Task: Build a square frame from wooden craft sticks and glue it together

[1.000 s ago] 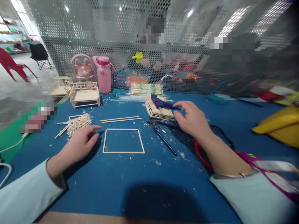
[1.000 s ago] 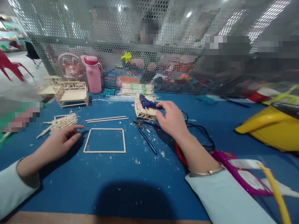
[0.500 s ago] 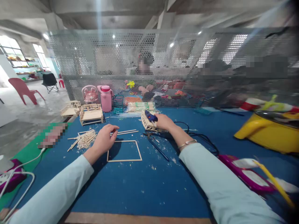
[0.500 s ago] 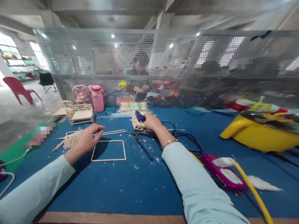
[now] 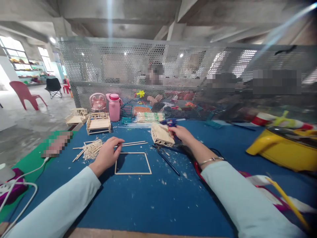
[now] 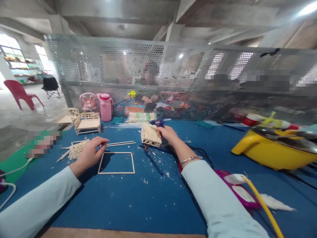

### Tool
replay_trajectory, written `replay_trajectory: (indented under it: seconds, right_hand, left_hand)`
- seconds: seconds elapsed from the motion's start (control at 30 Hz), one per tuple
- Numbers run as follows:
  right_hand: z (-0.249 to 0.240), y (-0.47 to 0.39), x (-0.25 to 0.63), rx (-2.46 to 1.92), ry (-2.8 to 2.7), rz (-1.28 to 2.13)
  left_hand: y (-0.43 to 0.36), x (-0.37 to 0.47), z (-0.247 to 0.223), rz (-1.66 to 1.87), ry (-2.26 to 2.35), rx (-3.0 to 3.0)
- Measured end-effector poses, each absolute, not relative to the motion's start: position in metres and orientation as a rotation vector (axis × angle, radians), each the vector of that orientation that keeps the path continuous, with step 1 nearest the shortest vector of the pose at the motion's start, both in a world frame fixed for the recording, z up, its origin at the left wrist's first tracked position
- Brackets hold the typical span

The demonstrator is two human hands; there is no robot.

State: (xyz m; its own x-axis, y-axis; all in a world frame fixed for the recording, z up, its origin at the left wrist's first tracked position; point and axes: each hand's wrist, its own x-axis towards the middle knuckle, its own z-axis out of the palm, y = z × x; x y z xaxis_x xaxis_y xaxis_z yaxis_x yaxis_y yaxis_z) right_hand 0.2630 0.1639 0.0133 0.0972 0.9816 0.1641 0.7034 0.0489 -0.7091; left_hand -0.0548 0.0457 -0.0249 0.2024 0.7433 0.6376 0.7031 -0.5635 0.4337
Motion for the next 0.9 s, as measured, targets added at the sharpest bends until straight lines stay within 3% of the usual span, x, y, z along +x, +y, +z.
replay_trajectory:
  seconds: [0.17,0.4,0.6,0.9]
  right_hand:
    - [0.020,0.123,0.266,-1.498,-1.530,0.661]
    - [0.019,0.052,0.247,-1.363,-2.008,0.743]
    - [0.011,0.046,0.243,-1.396,-2.183,0.528]
    - [0.008,0.046,0.246,-1.502,-2.180,0.560]
  left_hand:
    - [0.042,-0.054,-0.025,1.277,1.436,2.435]
    - [0.059,-0.035,-0.019,0.682,1.428,2.655]
    - [0.073,-0.017,-0.019,0.334,1.416,2.742]
    - [0.077,-0.012,-0.030,0.313,1.470,2.706]
